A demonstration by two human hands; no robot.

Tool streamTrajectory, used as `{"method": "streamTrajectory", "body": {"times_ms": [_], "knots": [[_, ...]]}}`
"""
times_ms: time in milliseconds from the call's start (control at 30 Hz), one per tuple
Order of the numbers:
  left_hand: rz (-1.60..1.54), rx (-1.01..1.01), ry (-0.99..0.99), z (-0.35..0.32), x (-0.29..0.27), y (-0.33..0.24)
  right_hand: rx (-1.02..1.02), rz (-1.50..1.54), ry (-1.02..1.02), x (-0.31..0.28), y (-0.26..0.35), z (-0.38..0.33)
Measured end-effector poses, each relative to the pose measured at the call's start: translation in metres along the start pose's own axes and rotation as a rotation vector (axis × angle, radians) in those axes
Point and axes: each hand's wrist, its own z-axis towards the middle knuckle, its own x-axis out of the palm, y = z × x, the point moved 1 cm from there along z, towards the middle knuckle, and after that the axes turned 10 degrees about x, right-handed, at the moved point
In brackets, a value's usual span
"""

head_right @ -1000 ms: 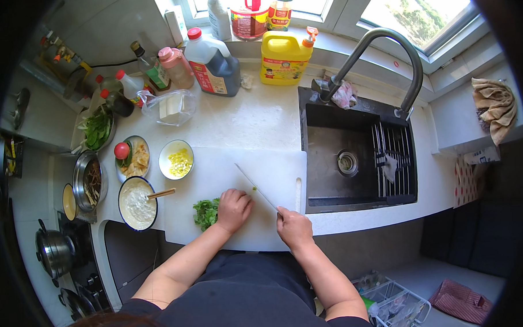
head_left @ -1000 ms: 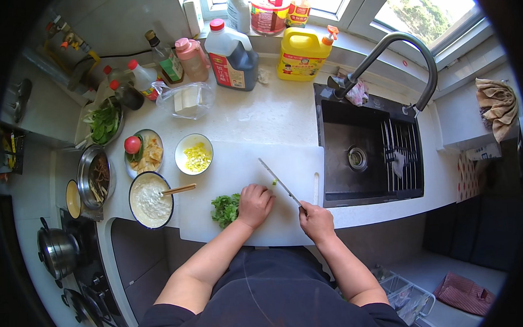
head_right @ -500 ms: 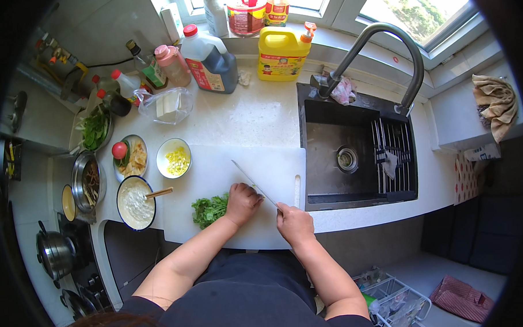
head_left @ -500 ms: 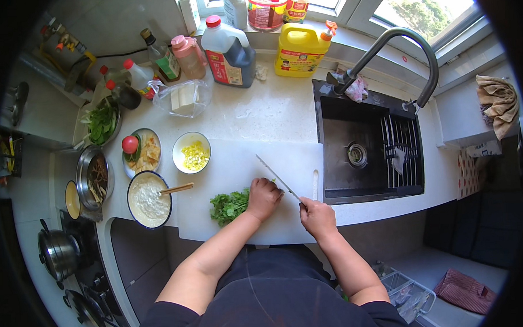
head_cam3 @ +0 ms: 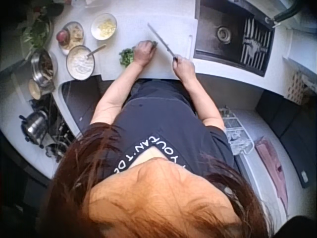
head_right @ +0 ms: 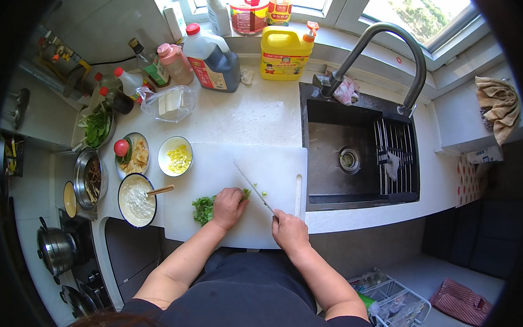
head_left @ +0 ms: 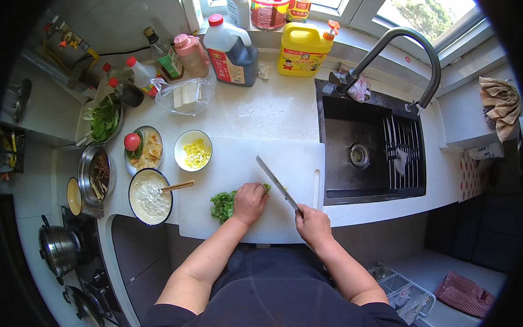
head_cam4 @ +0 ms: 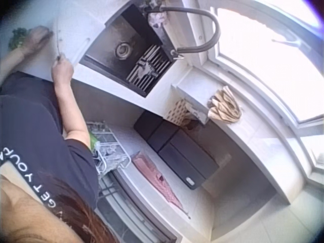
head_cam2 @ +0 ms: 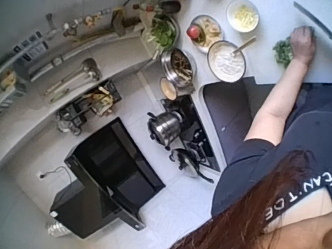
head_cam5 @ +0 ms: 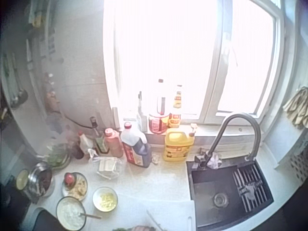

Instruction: The person picks through green vegetables in a bowl, washes them under a kitchen faucet, and chops them into small pieces with a cleaver on a cutting board.

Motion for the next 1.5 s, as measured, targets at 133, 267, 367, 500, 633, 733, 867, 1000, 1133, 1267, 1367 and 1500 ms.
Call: {"method": "streamTrajectory", "body": {"times_ms": [133, 267, 367, 500, 633, 733, 867, 1000, 1133, 1267, 1367, 1500], "knots": [[-0.010, 0.070, -0.034, 0.002, -0.008, -0.004, -0.008, -0.029, -0.004, 0.005, -0.009, -0.006], [0.006, 0.147, -0.067, -0.001, -0.003, -0.001, -0.046, -0.071, -0.007, 0.005, -0.011, -0.008], [0.046, 0.146, -0.051, -0.005, 0.004, 0.004, -0.078, -0.097, -0.008, 0.005, -0.013, -0.007], [0.058, 0.124, -0.026, -0.004, 0.010, 0.005, -0.108, -0.120, -0.029, 0.002, -0.014, -0.006], [0.086, 0.112, 0.043, -0.007, 0.014, 0.006, -0.204, -0.172, -0.099, 0.000, -0.007, -0.010], [0.088, 0.132, 0.037, -0.015, 0.019, 0.011, -0.226, -0.221, -0.088, -0.002, -0.003, -0.011], [0.084, 0.148, 0.027, -0.018, 0.022, 0.012, -0.216, -0.223, -0.046, 0.001, -0.003, -0.011], [0.076, 0.155, 0.018, -0.018, 0.021, 0.011, -0.202, -0.187, -0.032, 0.022, -0.006, -0.002], [0.046, 0.113, 0.028, -0.016, 0.020, 0.009, -0.186, -0.190, -0.068, 0.032, -0.007, 0.007], [0.025, 0.094, 0.041, -0.014, 0.015, 0.006, -0.180, -0.152, -0.031, 0.008, -0.006, -0.003], [0.105, 0.141, -0.034, -0.012, 0.014, 0.004, -0.167, -0.180, 0.020, 0.004, -0.006, -0.008], [0.098, 0.157, -0.034, -0.011, 0.015, 0.004, -0.167, -0.189, 0.016, 0.024, -0.012, 0.003]]}}
